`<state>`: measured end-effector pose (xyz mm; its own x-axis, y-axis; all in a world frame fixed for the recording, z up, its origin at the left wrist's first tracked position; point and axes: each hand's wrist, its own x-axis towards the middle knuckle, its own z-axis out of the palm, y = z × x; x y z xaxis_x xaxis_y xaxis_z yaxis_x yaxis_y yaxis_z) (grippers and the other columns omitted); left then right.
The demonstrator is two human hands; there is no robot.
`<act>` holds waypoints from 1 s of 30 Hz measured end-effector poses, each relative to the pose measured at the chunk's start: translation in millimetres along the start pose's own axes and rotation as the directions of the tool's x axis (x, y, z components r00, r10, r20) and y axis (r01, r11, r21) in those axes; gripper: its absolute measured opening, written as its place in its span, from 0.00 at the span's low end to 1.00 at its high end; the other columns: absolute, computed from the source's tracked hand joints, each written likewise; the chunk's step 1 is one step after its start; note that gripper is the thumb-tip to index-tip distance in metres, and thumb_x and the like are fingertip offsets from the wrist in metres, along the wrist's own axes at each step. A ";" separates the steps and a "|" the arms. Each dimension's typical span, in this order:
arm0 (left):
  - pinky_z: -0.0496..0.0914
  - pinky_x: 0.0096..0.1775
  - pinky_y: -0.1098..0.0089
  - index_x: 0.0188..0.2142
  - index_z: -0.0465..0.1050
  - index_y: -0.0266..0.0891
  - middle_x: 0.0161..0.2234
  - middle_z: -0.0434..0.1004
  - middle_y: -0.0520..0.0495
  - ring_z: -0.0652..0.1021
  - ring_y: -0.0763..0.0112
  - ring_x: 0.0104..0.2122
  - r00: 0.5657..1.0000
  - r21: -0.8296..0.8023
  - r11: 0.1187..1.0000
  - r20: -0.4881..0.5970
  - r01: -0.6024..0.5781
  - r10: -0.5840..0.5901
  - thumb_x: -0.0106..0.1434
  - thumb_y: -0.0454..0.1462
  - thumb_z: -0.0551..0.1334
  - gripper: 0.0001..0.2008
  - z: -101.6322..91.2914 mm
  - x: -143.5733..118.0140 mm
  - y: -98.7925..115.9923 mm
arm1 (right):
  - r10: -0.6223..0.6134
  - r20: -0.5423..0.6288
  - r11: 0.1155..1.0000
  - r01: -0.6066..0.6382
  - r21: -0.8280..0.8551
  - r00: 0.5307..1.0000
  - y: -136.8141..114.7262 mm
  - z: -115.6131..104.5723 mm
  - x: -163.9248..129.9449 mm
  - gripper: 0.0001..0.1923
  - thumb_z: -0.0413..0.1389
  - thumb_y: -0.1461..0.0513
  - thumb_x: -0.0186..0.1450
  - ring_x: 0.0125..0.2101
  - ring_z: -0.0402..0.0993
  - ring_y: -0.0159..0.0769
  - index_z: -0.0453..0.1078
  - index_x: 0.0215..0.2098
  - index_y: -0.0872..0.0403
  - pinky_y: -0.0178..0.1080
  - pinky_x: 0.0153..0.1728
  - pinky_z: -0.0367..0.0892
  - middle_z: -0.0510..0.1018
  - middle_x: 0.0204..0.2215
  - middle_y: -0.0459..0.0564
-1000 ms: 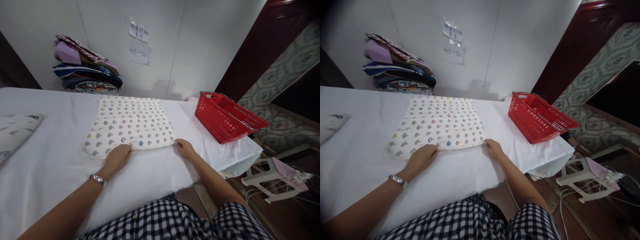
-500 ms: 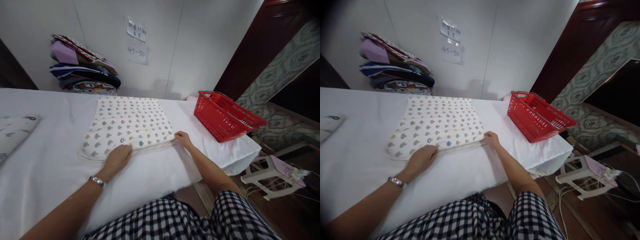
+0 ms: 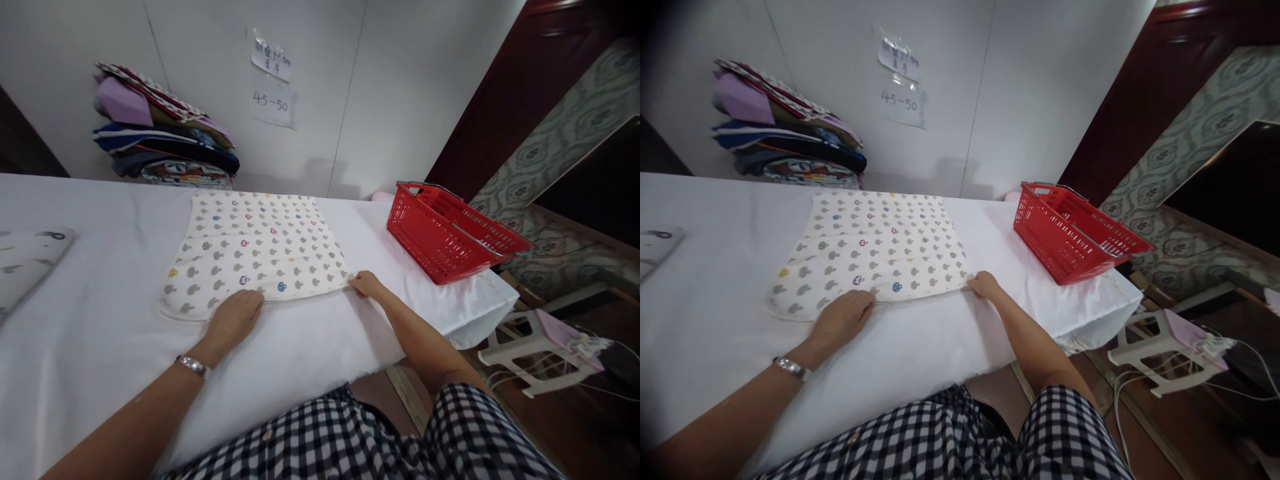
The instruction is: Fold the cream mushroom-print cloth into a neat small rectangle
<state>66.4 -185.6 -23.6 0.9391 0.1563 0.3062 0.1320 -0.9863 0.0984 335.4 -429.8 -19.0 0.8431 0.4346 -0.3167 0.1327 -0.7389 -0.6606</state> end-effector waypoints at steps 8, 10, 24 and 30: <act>0.67 0.37 0.64 0.32 0.68 0.38 0.32 0.74 0.44 0.73 0.62 0.34 1.000 -0.008 1.000 0.001 0.018 -0.018 0.64 0.33 0.48 0.11 0.5 0.1 -0.2 | -0.001 0.024 0.991 -0.002 0.136 1.000 -9.4 -6.3 -8.9 0.11 0.56 0.65 0.54 0.11 0.59 0.25 0.60 0.16 0.54 0.30 0.16 0.56 0.64 0.08 0.40; 0.67 0.36 0.64 0.33 0.69 0.38 0.31 0.74 0.44 0.74 0.62 0.34 0.999 -0.019 0.999 0.010 0.044 -0.044 0.63 0.34 0.48 0.11 -2.4 0.5 1.1 | -0.003 0.015 0.982 0.000 0.187 1.000 -11.5 -9.7 -10.5 0.11 0.55 0.65 0.55 0.11 0.58 0.24 0.58 0.17 0.54 0.29 0.15 0.53 0.63 0.08 0.38; 0.67 0.36 0.64 0.32 0.68 0.38 0.31 0.73 0.44 0.73 0.63 0.33 0.997 -0.044 0.996 -0.001 0.076 -0.076 0.64 0.35 0.48 0.12 -0.9 0.4 1.1 | 0.018 0.049 0.915 -0.037 0.403 0.999 -29.1 -17.9 -21.0 0.08 0.57 0.64 0.57 0.17 0.69 0.27 0.62 0.24 0.55 0.27 0.17 0.60 0.71 0.16 0.43; 0.67 0.35 0.64 0.34 0.69 0.38 0.31 0.73 0.44 0.73 0.62 0.33 0.994 -0.053 0.992 -0.010 0.112 -0.113 0.64 0.36 0.47 0.12 1.0 0.3 -0.3 | -0.006 -0.005 0.857 0.008 0.515 1.000 -43.3 -21.7 -19.5 0.08 0.56 0.64 0.58 0.14 0.66 0.25 0.59 0.25 0.54 0.28 0.16 0.60 0.70 0.15 0.41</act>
<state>66.9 -185.4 -24.4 0.9149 0.2672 0.3025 0.2196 -0.9584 0.1826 324.5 -417.5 30.5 0.8451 0.4361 -0.3093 -0.1481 -0.3648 -0.9192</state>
